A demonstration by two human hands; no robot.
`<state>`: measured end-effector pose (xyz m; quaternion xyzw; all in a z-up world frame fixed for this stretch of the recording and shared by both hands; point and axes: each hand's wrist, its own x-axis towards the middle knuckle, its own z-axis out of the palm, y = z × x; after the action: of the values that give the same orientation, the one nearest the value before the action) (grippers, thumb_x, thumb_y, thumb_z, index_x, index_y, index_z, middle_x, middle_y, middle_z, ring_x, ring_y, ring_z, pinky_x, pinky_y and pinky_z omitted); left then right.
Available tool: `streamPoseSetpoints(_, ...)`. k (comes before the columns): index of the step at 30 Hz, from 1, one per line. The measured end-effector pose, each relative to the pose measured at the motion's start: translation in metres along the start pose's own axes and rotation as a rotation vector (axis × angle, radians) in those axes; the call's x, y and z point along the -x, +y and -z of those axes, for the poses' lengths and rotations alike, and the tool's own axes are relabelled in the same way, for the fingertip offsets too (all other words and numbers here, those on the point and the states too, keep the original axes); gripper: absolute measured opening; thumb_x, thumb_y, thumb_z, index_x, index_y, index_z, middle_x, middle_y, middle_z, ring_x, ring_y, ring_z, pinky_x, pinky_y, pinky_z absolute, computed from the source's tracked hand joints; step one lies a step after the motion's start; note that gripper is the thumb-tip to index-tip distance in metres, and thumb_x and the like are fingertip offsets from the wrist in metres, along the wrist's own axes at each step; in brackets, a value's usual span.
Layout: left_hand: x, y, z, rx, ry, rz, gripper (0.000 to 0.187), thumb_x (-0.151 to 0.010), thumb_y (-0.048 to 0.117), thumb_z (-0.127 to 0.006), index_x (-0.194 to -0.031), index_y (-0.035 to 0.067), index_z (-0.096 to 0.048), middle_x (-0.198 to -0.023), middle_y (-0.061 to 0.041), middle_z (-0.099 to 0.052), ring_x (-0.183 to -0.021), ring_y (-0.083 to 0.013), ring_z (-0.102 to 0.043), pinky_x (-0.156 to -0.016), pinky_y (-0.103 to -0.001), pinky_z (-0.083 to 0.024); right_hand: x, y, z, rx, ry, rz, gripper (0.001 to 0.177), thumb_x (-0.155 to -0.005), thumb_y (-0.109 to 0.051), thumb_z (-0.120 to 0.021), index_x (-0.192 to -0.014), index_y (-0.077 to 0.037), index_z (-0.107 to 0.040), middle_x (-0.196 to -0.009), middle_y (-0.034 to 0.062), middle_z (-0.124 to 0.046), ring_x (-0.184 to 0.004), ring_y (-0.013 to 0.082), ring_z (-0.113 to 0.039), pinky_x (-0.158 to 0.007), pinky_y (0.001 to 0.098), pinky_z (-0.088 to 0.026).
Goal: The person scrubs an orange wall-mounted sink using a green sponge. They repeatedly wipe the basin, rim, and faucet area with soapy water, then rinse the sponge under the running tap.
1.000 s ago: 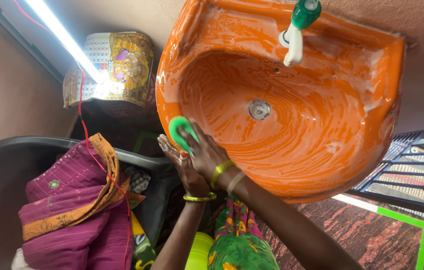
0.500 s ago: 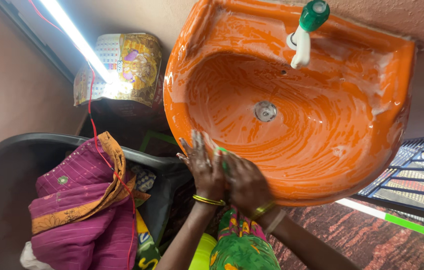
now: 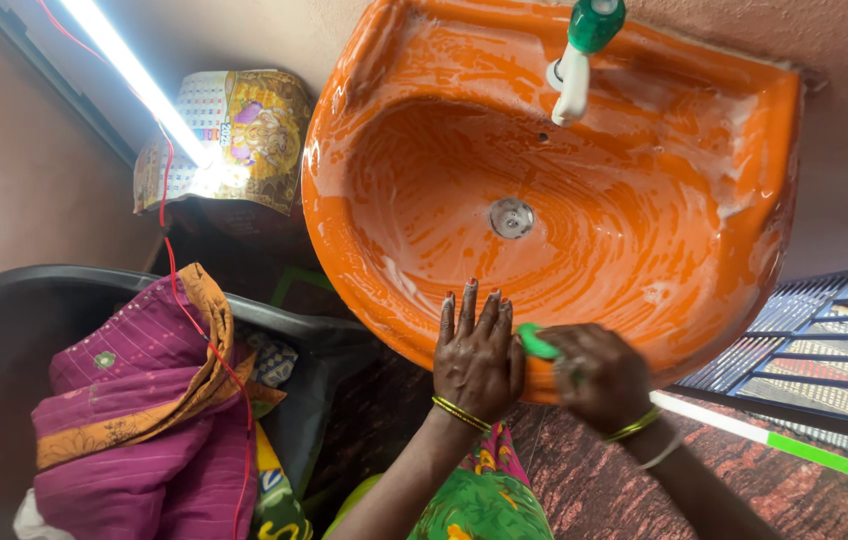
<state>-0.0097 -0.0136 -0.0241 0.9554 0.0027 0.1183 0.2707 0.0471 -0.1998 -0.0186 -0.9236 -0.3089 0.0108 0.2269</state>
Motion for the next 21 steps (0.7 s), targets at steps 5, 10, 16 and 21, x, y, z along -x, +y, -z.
streamPoseSetpoints(5, 0.0, 0.021, -0.013, -0.001, -0.164, -0.003, 0.055, -0.104, 0.036, -0.037, -0.135, -0.002, -0.062, -0.144, -0.023, -0.058, -0.148, -0.0467, -0.04, -0.127, -0.06, -0.022, -0.003, 0.082, 0.045, -0.009, -0.022, 0.028, 0.027, -0.086, -0.006, -0.057, -0.099, -0.015, -0.079, -0.098, 0.0058, -0.079, -0.087, 0.0226, -0.072, -0.088, 0.0402, -0.057)
streamPoseSetpoints(10, -0.007, 0.053, -0.033, 0.01, -0.283, -0.056, 0.075, -0.105, 0.056, -0.034, -0.142, -0.007, -0.053, -0.145, -0.03, -0.054, -0.144, -0.0498, -0.039, -0.121, -0.061, -0.024, 0.01, 0.096, 0.03, 0.02, 0.057, 0.306, 0.027, -0.085, -0.012, -0.057, -0.102, -0.008, -0.077, -0.097, 0.0109, -0.076, -0.097, 0.0246, -0.072, -0.094, 0.0398, -0.056)
streamPoseSetpoints(16, -0.017, 0.082, -0.065, -0.062, -0.462, -0.127, 0.098, -0.093, 0.074, -0.039, -0.144, -0.01, -0.043, -0.146, -0.035, -0.047, -0.143, -0.0516, -0.038, -0.116, -0.061, -0.028, -0.024, 0.17, 0.08, -0.001, 0.089, 0.385, 0.03, -0.093, -0.002, -0.049, -0.093, -0.017, -0.076, -0.098, 0.0046, -0.077, -0.102, 0.0219, -0.073, -0.101, 0.0412, -0.055)
streamPoseSetpoints(21, -0.033, 0.106, -0.101, -0.058, -0.453, -0.109, 0.098, -0.092, 0.068, -0.051, -0.143, -0.016, -0.04, -0.143, -0.042, -0.045, -0.139, -0.0553, -0.04, -0.114, -0.06, -0.033, 0.003, 0.145, 0.069, -0.114, 0.122, 0.385, 0.03, -0.081, -0.003, -0.051, -0.098, -0.011, -0.074, -0.1, 0.0066, -0.076, -0.104, 0.0247, -0.071, -0.097, 0.0417, -0.054)
